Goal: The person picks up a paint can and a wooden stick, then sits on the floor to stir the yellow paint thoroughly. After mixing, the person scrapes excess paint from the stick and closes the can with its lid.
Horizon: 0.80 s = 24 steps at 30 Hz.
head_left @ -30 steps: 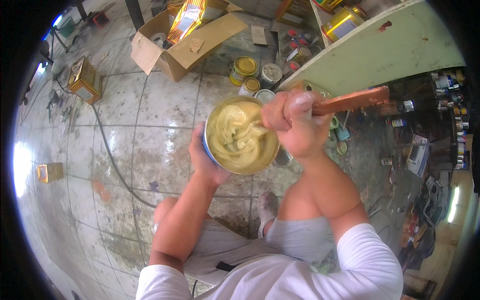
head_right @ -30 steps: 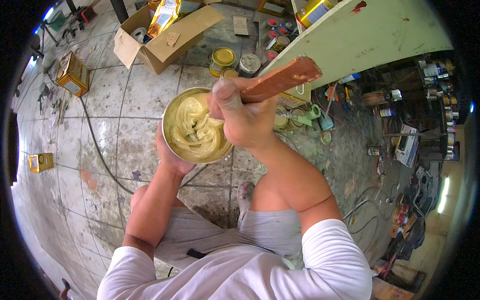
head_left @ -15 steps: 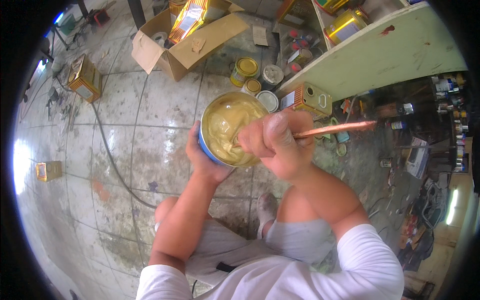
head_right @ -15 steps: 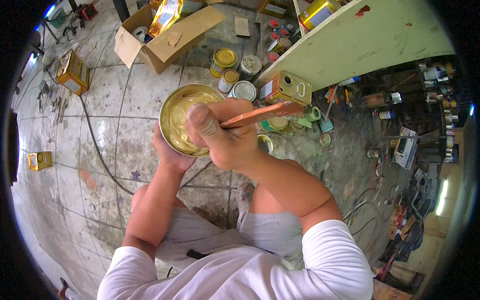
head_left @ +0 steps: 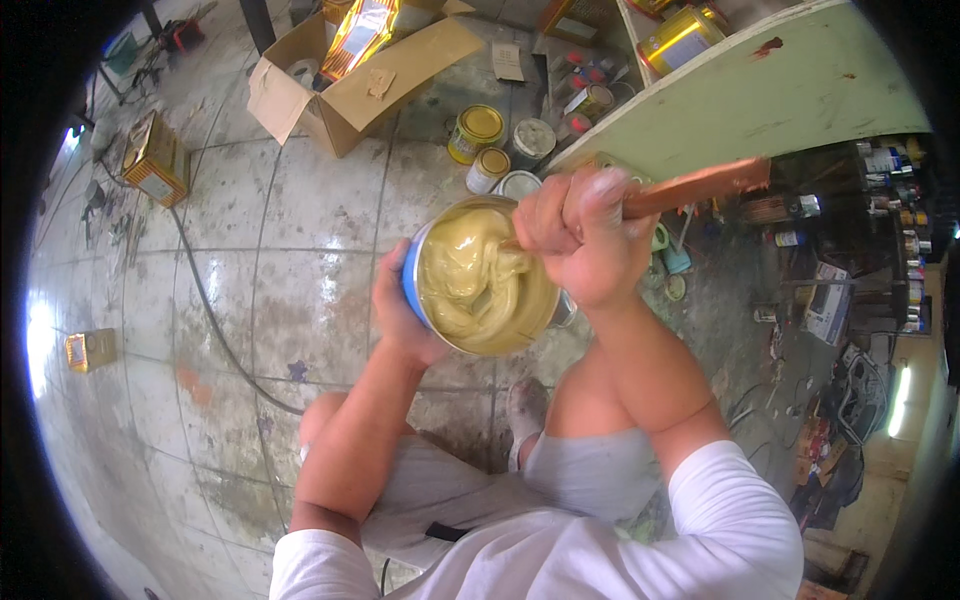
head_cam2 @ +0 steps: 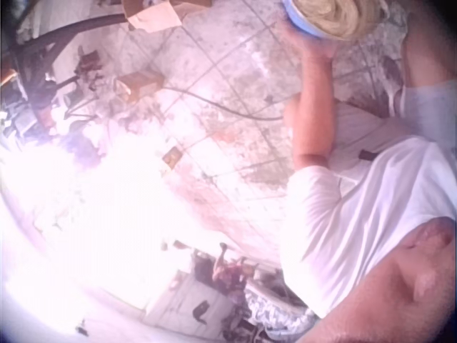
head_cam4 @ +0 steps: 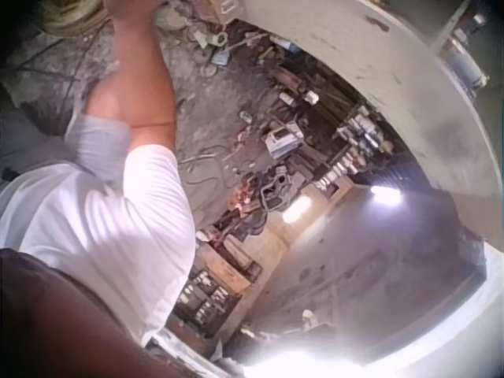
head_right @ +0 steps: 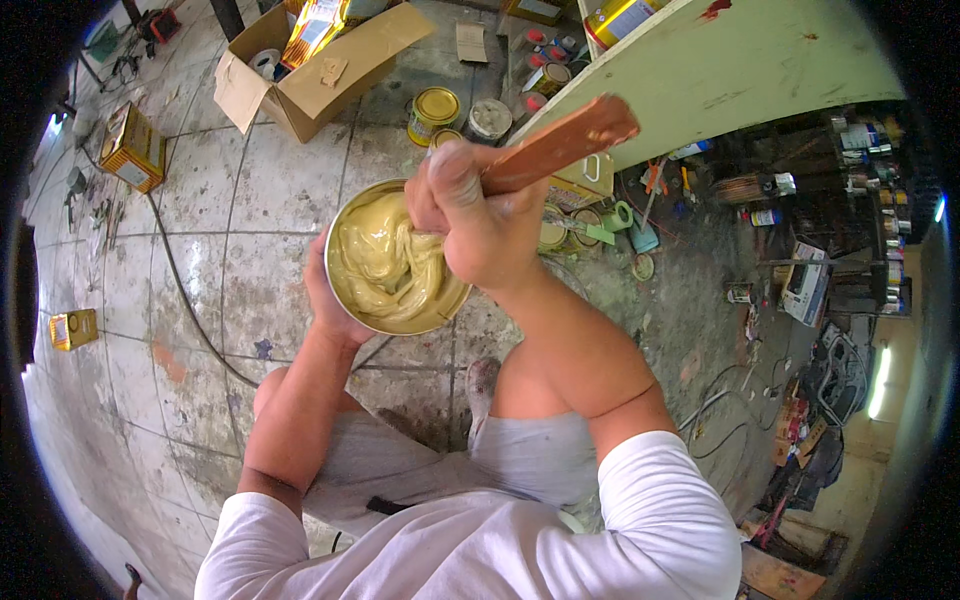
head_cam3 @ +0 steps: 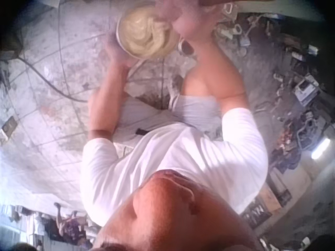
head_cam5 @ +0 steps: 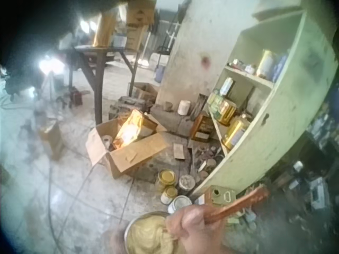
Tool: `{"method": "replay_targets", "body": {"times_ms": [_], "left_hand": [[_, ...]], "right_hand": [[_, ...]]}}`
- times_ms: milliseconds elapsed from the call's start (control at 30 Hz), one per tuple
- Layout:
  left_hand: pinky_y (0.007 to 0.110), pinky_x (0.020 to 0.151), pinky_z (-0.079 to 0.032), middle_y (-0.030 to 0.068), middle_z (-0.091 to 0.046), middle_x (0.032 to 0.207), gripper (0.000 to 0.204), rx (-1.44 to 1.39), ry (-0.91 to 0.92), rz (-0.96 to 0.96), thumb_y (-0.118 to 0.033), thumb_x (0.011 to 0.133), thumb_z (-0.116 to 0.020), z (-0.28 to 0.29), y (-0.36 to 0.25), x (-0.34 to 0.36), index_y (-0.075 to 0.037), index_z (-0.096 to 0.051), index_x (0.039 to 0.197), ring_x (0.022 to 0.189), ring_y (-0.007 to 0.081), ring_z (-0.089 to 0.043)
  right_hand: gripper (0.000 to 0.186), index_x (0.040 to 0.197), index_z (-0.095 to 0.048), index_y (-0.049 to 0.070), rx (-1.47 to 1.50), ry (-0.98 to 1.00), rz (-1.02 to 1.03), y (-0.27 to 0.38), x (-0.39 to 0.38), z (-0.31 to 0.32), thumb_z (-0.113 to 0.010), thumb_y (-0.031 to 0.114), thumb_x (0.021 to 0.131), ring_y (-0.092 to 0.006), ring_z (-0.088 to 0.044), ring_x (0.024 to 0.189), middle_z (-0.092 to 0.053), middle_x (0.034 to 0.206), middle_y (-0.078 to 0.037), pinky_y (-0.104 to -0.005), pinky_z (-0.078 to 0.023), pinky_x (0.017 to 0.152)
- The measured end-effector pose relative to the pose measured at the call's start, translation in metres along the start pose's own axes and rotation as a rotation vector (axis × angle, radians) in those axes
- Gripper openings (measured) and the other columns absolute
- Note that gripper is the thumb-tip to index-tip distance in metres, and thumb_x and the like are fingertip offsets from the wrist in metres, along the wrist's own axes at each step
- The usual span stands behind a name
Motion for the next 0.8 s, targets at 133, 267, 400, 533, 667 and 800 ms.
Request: {"method": "replay_targets", "body": {"times_ms": [133, 267, 400, 533, 667, 800], "left_hand": [[0.048, 0.106, -0.048, 0.0166, -0.065, 0.131, 0.063, 0.011, -0.031, -0.030, -0.053, 0.097, -0.046, 0.000, 0.006, 0.000, -0.004, -0.058, 0.135, 0.119, 0.0325, -0.062], [0.047, 0.105, -0.048, 0.0152, -0.065, 0.130, 0.061, -0.028, -0.103, -0.091, -0.052, 0.097, -0.047, 0.007, 0.004, 0.005, -0.005, -0.058, 0.135, 0.118, 0.0325, -0.062], [0.050, 0.107, -0.046, 0.0154, -0.061, 0.136, 0.063, -0.121, 0.016, -0.088, -0.053, 0.099, -0.043, 0.007, -0.004, 0.005, -0.006, -0.056, 0.138, 0.122, 0.0342, -0.059], [0.052, 0.108, -0.045, 0.0152, -0.058, 0.141, 0.064, -0.212, 0.101, -0.059, -0.052, 0.099, -0.040, 0.002, -0.006, 0.003, -0.006, -0.054, 0.141, 0.127, 0.0351, -0.056], [0.052, 0.109, -0.045, 0.0160, -0.057, 0.141, 0.063, -0.110, -0.015, -0.086, -0.051, 0.100, -0.038, -0.001, -0.007, 0.007, -0.005, -0.053, 0.141, 0.127, 0.0358, -0.056], [0.053, 0.111, -0.045, 0.0186, -0.056, 0.143, 0.063, -0.045, -0.019, -0.058, -0.050, 0.103, -0.033, 0.002, -0.002, 0.005, -0.006, -0.051, 0.144, 0.127, 0.0369, -0.058]], "right_hand": [[0.053, 0.065, -0.035, 0.011, 0.034, 0.129, -0.039, -0.007, -0.002, -0.015, -0.044, 0.036, 0.110, -0.0122, -0.025, 0.047, -0.035, 0.054, 0.000, -0.0318, -0.025, 0.048], [0.053, 0.064, -0.034, 0.010, 0.010, 0.172, -0.017, -0.013, -0.007, -0.023, -0.042, 0.033, 0.111, -0.0129, -0.025, 0.046, -0.035, 0.052, -0.001, -0.0328, -0.025, 0.048], [0.053, 0.064, -0.034, 0.009, 0.102, 0.181, -0.036, -0.011, -0.009, -0.024, -0.041, 0.033, 0.112, -0.0136, -0.025, 0.046, -0.035, 0.051, -0.002, -0.0338, -0.026, 0.048], [0.054, 0.064, -0.035, 0.009, 0.203, 0.135, -0.125, -0.008, -0.010, -0.010, -0.040, 0.033, 0.112, -0.0140, -0.026, 0.046, -0.036, 0.052, -0.002, -0.0341, -0.026, 0.048], [0.051, 0.066, -0.036, 0.008, -0.012, 0.106, -0.043, 0.000, -0.014, 0.001, -0.042, 0.031, 0.111, -0.0129, -0.025, 0.047, -0.036, 0.053, -0.002, -0.0332, -0.027, 0.048], [0.052, 0.063, -0.046, 0.004, -0.074, -0.036, -0.008, 0.001, -0.010, 0.015, -0.057, 0.032, 0.106, -0.0106, -0.037, 0.049, -0.045, 0.054, -0.002, -0.0300, -0.032, 0.048]]}}
Point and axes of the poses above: each hand's wrist, its own x-axis towards the middle knuckle, its own z-axis out of the back of the hand, y = z × x, the point moved 5 cm from there along x, towards the middle knuckle
